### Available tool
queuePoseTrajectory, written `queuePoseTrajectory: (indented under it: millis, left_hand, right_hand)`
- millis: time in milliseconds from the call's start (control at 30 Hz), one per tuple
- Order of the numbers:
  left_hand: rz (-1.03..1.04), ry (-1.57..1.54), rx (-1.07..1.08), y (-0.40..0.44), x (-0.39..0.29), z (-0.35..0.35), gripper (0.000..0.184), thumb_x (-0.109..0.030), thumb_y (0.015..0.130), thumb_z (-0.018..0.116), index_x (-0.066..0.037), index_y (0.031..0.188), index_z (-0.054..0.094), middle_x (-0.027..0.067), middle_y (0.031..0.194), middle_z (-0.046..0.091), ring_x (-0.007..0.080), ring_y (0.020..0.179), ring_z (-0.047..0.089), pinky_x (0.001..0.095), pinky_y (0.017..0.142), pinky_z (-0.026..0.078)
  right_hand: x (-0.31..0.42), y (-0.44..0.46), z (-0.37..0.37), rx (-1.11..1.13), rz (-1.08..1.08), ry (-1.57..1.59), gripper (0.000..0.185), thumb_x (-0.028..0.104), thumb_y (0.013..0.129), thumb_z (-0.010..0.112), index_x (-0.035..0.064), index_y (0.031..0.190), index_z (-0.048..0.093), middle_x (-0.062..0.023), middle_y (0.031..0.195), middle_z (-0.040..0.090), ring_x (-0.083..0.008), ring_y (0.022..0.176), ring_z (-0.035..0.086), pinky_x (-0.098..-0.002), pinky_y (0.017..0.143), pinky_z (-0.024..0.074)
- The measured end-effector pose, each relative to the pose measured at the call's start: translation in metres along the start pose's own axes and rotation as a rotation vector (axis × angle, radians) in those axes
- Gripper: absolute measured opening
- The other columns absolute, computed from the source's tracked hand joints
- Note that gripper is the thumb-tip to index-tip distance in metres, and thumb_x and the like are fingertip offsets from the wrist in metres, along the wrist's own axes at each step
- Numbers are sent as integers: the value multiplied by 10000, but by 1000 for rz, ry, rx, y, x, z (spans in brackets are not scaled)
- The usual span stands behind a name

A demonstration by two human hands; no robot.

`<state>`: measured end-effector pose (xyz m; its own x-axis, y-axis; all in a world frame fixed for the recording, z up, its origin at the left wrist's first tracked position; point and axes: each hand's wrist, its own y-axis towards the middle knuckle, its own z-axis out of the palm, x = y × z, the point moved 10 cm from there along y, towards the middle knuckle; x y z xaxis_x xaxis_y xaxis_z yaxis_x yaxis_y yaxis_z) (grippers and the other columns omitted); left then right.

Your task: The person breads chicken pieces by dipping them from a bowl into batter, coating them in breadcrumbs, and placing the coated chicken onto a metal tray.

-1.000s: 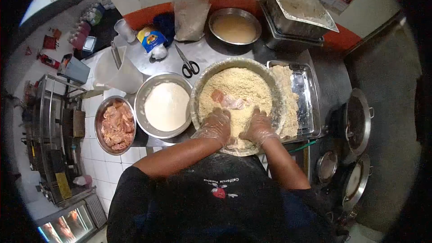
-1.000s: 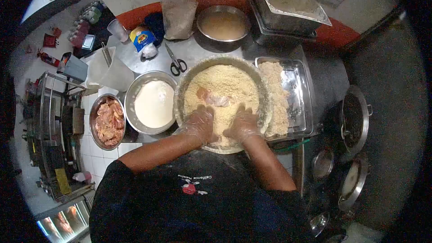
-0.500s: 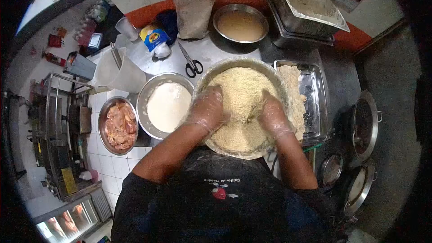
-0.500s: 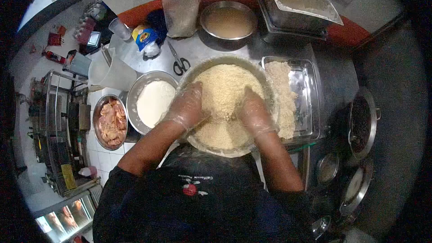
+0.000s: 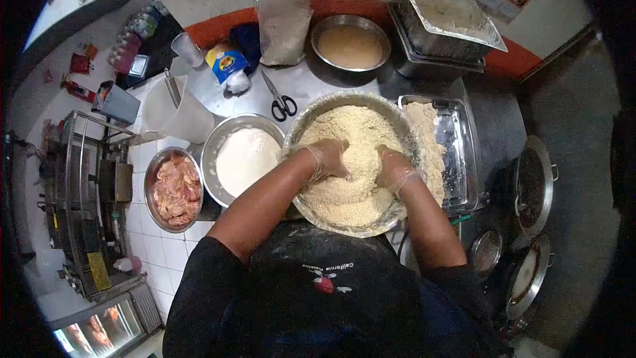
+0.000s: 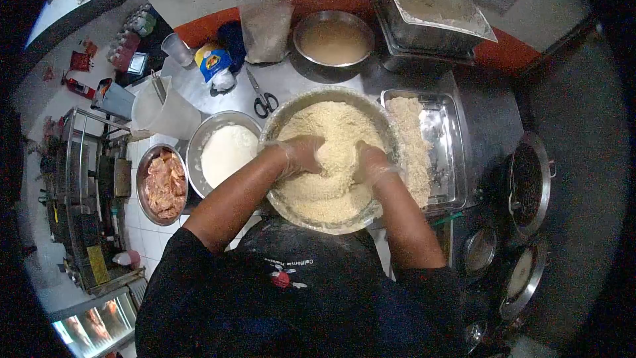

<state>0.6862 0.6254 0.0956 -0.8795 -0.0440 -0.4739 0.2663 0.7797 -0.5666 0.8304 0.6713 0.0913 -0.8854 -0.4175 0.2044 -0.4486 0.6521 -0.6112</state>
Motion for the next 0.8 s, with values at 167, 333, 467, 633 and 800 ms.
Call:
queuePoseTrajectory:
  millis: [167,333,467,633,800]
  left_hand:
    - [77,-366,-260,-18,-9,-30,855,-326,652,922,1,1354,559,247,1242,659,349,1169,643,395,1010,498]
    - [-143,-23,-319,-34,31,-52,789,-360,683,883,19,1302,574,277,1231,652,400,1161,635,437,997,497]
    - [-164,-285,-423,-46,22,-66,767,-420,735,847,15,1308,579,279,1233,651,407,1171,628,446,1006,491]
    - [-139,-78,-253,-8,14,-29,783,-489,754,823,20,1300,587,287,1232,649,400,1158,638,443,1005,483]
    - [95,-53,-81,1,7,-9,783,-397,704,874,7,1304,576,276,1201,662,394,1135,650,437,1000,484]
  right_hand:
    - [11,-39,-38,-13,-26,590,888,-11,640,819,24,1447,451,-212,1215,664,-290,1114,646,-358,975,516]
    - [38,-50,-66,-226,-247,546,842,12,706,813,29,1458,435,-214,1219,654,-277,1147,624,-365,999,490]
    - [7,-2,-26,-98,-79,549,821,70,749,828,23,1464,428,-228,1262,643,-307,1176,624,-368,1028,483]
    - [34,-7,-25,-171,-141,298,851,106,720,881,24,1457,462,-205,1259,657,-279,1112,653,-341,984,510]
    - [25,2,0,2,-221,737,717,80,742,863,5,1384,553,-128,1229,681,-227,1087,650,-303,953,510]
